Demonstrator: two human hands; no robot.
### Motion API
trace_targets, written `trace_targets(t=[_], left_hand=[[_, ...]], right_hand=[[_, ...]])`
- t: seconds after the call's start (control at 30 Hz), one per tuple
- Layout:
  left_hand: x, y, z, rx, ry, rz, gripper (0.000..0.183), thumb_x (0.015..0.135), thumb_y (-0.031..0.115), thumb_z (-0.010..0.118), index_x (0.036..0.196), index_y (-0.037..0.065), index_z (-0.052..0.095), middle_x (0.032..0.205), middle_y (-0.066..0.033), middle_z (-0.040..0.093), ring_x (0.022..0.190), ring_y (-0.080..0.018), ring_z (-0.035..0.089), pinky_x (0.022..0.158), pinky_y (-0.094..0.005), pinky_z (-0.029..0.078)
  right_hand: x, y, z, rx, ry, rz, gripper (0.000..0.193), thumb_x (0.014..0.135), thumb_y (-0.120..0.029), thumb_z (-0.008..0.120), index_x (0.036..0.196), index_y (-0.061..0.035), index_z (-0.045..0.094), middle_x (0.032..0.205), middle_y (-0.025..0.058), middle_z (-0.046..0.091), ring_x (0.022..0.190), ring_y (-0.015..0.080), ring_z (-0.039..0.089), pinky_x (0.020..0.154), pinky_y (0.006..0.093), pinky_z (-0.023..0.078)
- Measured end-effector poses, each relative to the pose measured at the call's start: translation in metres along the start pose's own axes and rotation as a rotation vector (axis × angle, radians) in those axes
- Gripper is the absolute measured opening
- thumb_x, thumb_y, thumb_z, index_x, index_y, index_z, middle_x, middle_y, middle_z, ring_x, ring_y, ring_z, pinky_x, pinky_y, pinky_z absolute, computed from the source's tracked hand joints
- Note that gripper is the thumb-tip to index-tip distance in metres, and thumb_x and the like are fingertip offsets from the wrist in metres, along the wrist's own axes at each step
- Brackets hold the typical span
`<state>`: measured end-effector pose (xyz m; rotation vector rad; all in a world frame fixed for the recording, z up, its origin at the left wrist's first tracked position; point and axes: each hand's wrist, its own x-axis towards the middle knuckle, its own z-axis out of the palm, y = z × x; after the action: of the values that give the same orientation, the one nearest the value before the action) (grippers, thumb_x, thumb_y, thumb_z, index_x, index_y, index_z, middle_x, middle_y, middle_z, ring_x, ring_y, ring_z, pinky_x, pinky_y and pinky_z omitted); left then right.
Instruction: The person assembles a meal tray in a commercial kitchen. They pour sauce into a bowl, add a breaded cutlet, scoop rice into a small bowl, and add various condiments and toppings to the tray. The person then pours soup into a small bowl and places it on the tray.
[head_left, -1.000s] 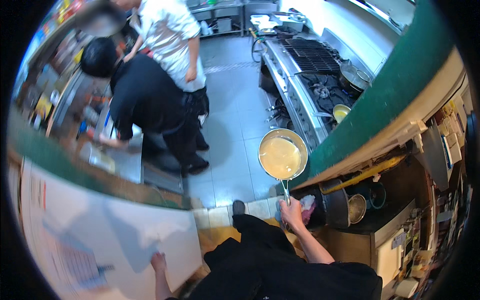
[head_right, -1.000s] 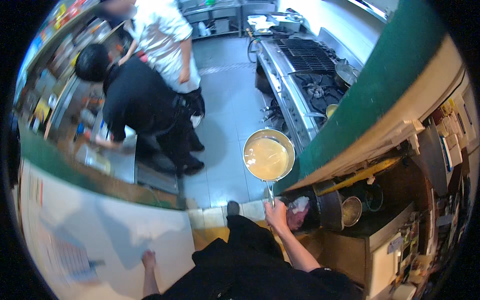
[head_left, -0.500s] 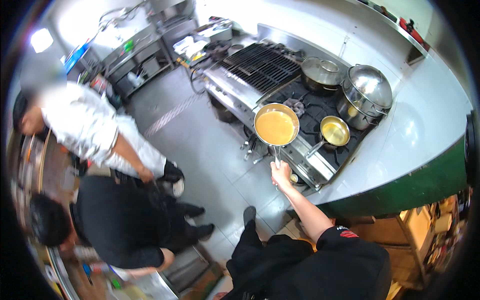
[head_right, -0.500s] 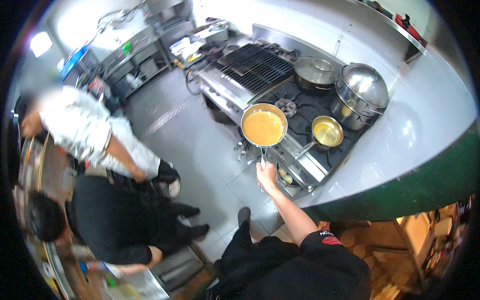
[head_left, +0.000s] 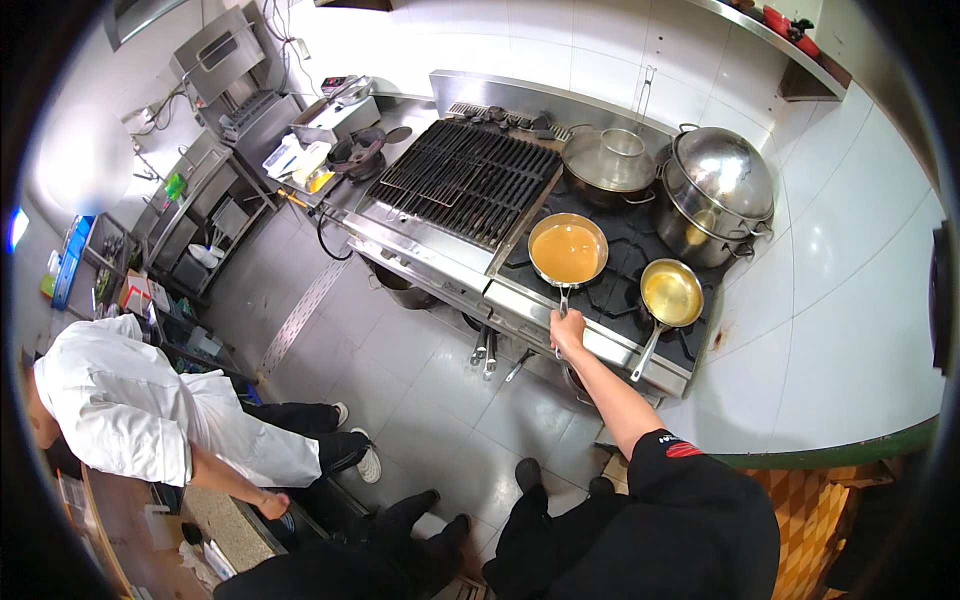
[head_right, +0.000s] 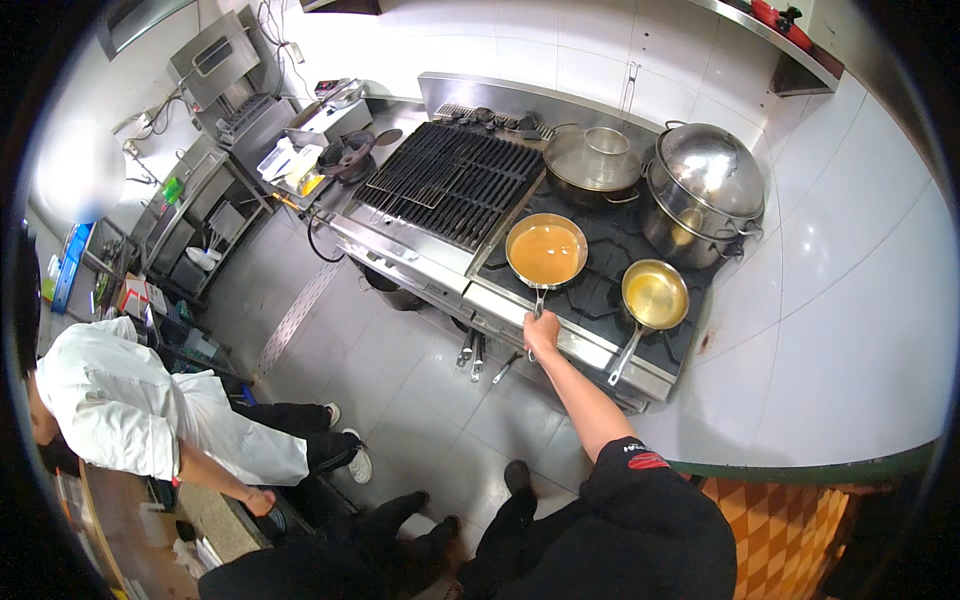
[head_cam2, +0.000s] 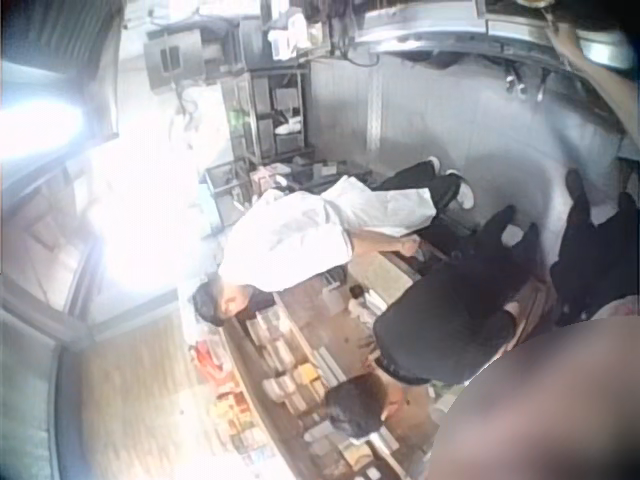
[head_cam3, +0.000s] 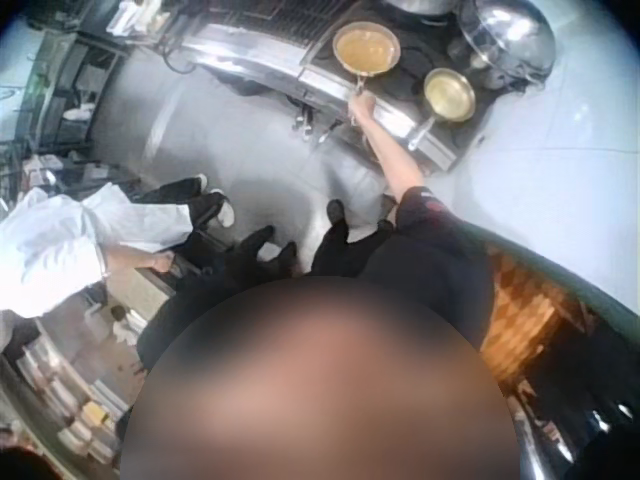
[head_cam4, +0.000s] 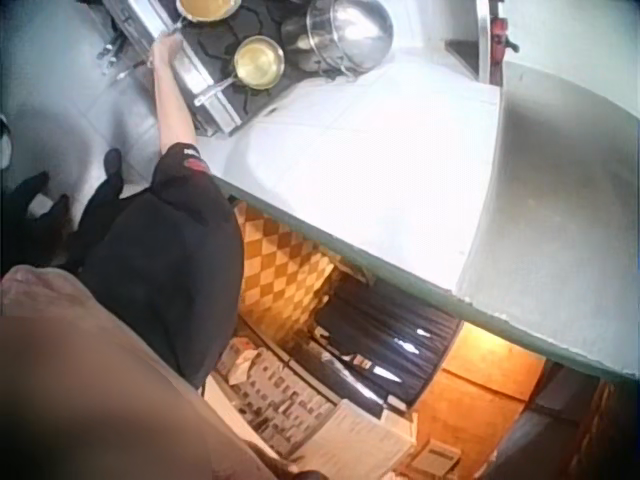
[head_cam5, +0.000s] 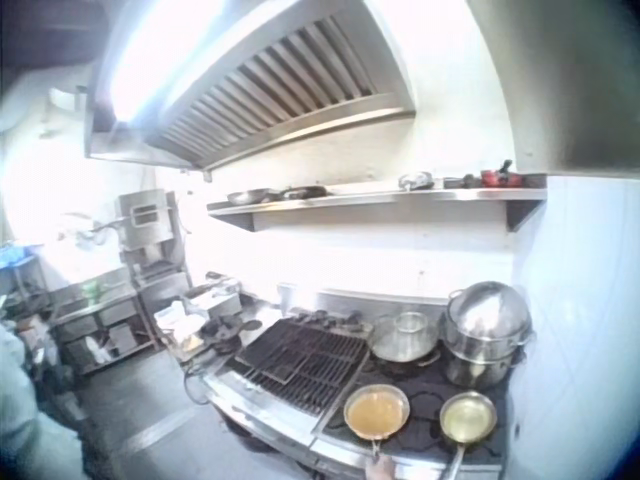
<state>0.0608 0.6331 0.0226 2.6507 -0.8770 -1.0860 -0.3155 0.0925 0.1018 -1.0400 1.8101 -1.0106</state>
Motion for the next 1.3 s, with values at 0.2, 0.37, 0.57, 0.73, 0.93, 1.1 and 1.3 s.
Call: trace_targets(t=[0.2,0.37,0.57,0.73,0.93,1.1,1.3], left_hand=[[0.031,0.049,0.007,0.010,-0.078,0.101,0.038,0.089,0.044,0.068,0.087,0.006,0.076,0.090,-0.0149,0.075,0.087,-0.0302,0.071,0.081,-0.0433,0.055],[0.046,0.093,0.020,0.058,-0.165,0.229,0.037,0.090,0.042,0.068,0.088,0.006,0.076,0.089,-0.0141,0.075,0.086,-0.0286,0.072,0.080,-0.0424,0.056],[0.049,0.173,0.048,0.157,-0.249,0.465,0.036,0.090,0.041,0.067,0.089,0.005,0.076,0.088,-0.0131,0.075,0.085,-0.0267,0.072,0.079,-0.0413,0.056],[0.000,0.277,0.121,0.299,-0.381,0.738,0.036,0.091,0.039,0.066,0.090,0.005,0.076,0.087,-0.0123,0.076,0.083,-0.0251,0.073,0.078,-0.0403,0.056],[-0.129,0.393,0.294,0.574,-0.579,1.035,0.035,0.092,0.037,0.066,0.091,0.004,0.076,0.085,-0.0113,0.076,0.082,-0.0232,0.073,0.077,-0.0392,0.057],[-0.299,0.433,0.466,0.863,-0.734,1.114,0.034,0.092,0.036,0.065,0.091,0.004,0.076,0.085,-0.0105,0.076,0.081,-0.0215,0.073,0.076,-0.0383,0.057],[-0.463,0.461,0.594,1.080,-0.837,1.048,0.033,0.093,0.034,0.065,0.092,0.003,0.076,0.083,-0.0095,0.076,0.079,-0.0196,0.074,0.075,-0.0372,0.057]], right_hand=[[0.016,-0.020,0.019,0.079,0.076,0.092,0.041,0.092,-0.021,0.062,0.062,0.0062,0.056,0.051,0.0146,0.059,0.039,0.0253,0.061,0.037,0.0397,0.049],[0.034,-0.005,0.025,0.245,-0.022,0.192,0.044,0.093,-0.031,0.072,0.084,0.0091,0.059,0.069,0.0164,0.064,0.048,0.0237,0.064,0.036,0.0350,0.050],[-0.011,0.007,-0.025,0.244,-0.262,0.275,0.083,0.086,-0.067,0.067,0.129,0.0016,0.049,0.112,0.0191,0.064,0.093,0.0334,0.068,0.067,0.0454,0.060],[-0.183,0.137,-0.160,-0.018,-0.787,-0.155,0.063,0.093,-0.062,0.061,0.120,-0.0048,0.062,0.081,0.0069,0.068,0.065,0.0182,0.065,0.058,0.0367,0.056],[-0.331,0.338,-0.463,-0.105,-0.850,0.195,0.052,0.093,-0.056,0.065,0.117,-0.0101,0.070,0.091,0.0054,0.072,0.079,0.0163,0.065,0.070,0.0348,0.054],[-0.418,0.440,-0.732,0.182,-0.134,0.211,0.052,0.091,-0.052,0.069,0.121,-0.0102,0.067,0.098,0.0097,0.075,0.091,0.0196,0.071,0.072,0.0337,0.056],[-0.540,0.460,-0.969,0.510,0.653,0.409,0.040,0.098,-0.032,0.068,0.128,-0.0068,0.061,0.103,0.0103,0.075,0.090,0.0151,0.071,0.075,0.0313,0.055]])
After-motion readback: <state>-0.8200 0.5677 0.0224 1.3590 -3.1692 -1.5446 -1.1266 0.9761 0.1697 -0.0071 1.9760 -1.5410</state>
